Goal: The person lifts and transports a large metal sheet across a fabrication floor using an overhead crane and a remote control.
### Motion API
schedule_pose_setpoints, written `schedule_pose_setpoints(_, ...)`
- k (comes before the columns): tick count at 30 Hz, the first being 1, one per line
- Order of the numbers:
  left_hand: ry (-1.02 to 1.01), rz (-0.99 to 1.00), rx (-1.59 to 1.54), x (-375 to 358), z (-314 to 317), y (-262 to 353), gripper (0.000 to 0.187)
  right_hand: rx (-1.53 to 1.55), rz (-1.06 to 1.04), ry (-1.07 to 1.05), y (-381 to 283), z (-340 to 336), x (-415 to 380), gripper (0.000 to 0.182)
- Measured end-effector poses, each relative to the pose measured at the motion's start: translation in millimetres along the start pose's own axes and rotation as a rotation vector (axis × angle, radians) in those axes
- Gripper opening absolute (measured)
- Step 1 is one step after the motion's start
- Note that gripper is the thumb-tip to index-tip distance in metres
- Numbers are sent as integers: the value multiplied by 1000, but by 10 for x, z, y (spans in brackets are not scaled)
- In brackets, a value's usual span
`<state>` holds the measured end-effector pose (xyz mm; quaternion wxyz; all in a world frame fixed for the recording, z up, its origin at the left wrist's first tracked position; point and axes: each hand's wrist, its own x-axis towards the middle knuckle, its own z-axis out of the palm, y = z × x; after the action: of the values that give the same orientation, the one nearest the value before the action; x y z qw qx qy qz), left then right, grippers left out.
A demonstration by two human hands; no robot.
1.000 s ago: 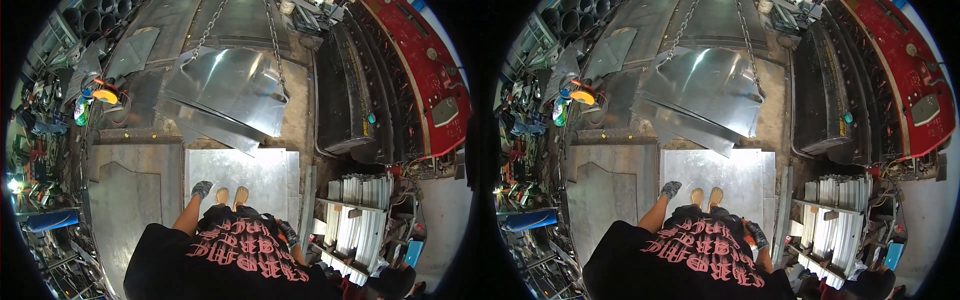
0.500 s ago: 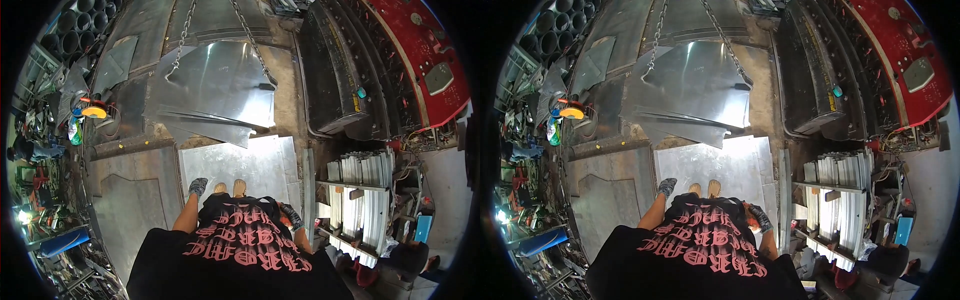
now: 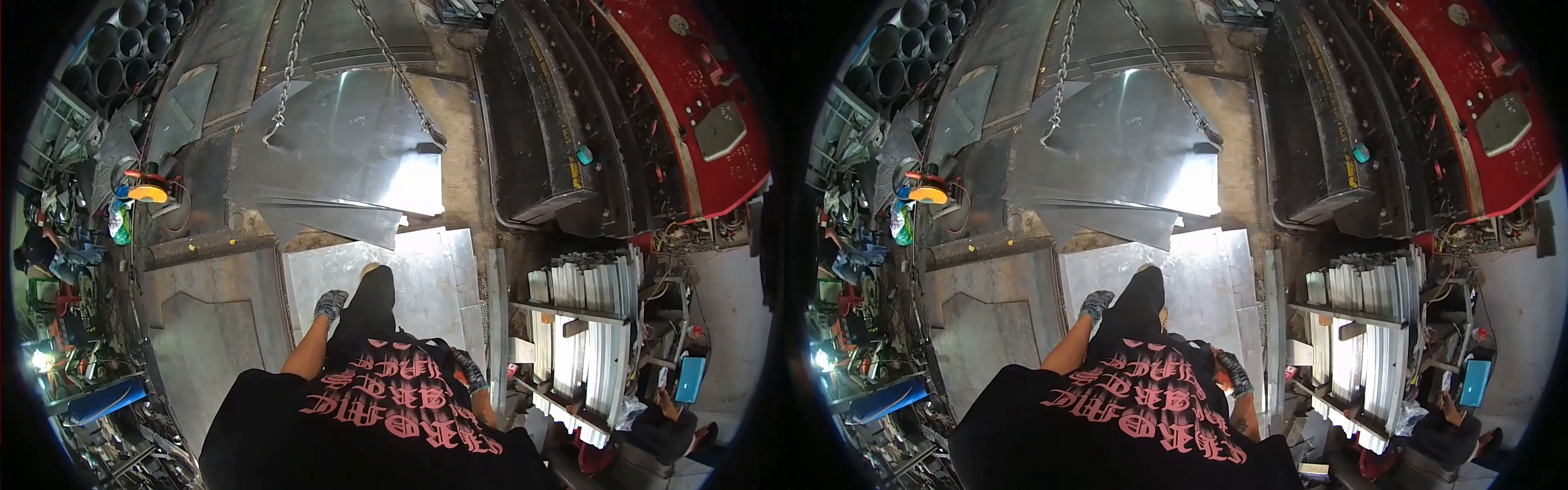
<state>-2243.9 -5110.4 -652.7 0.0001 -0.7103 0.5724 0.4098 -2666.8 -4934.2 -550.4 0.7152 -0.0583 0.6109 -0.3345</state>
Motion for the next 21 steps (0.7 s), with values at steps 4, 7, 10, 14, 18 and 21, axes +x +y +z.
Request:
schedule_pose_setpoints(4,-207,186,335,245,-27,47,38,-86,-117,-89,182,-347,364,36)
schedule_pose_setpoints(7,-224,212,386,517,1,122,37,-148,-92,-79,-19,-388,609,36)
schedule_pose_setpoints(10,-196,107,299,899,60,246,45,-207,-67,-76,-352,-352,887,37)
schedule_pose_setpoints(14,-238,23,195,1277,-322,989,48,-282,-61,-84,-924,-346,1232,38)
schedule_pose_setpoints(18,-199,-49,56,1838,-391,1483,52,-345,-49,-67,-1533,-418,1373,40)
schedule_pose_setpoints(21,-165,34,-1,2223,-535,1987,55,-375,-44,-47,-1936,-547,1435,40)
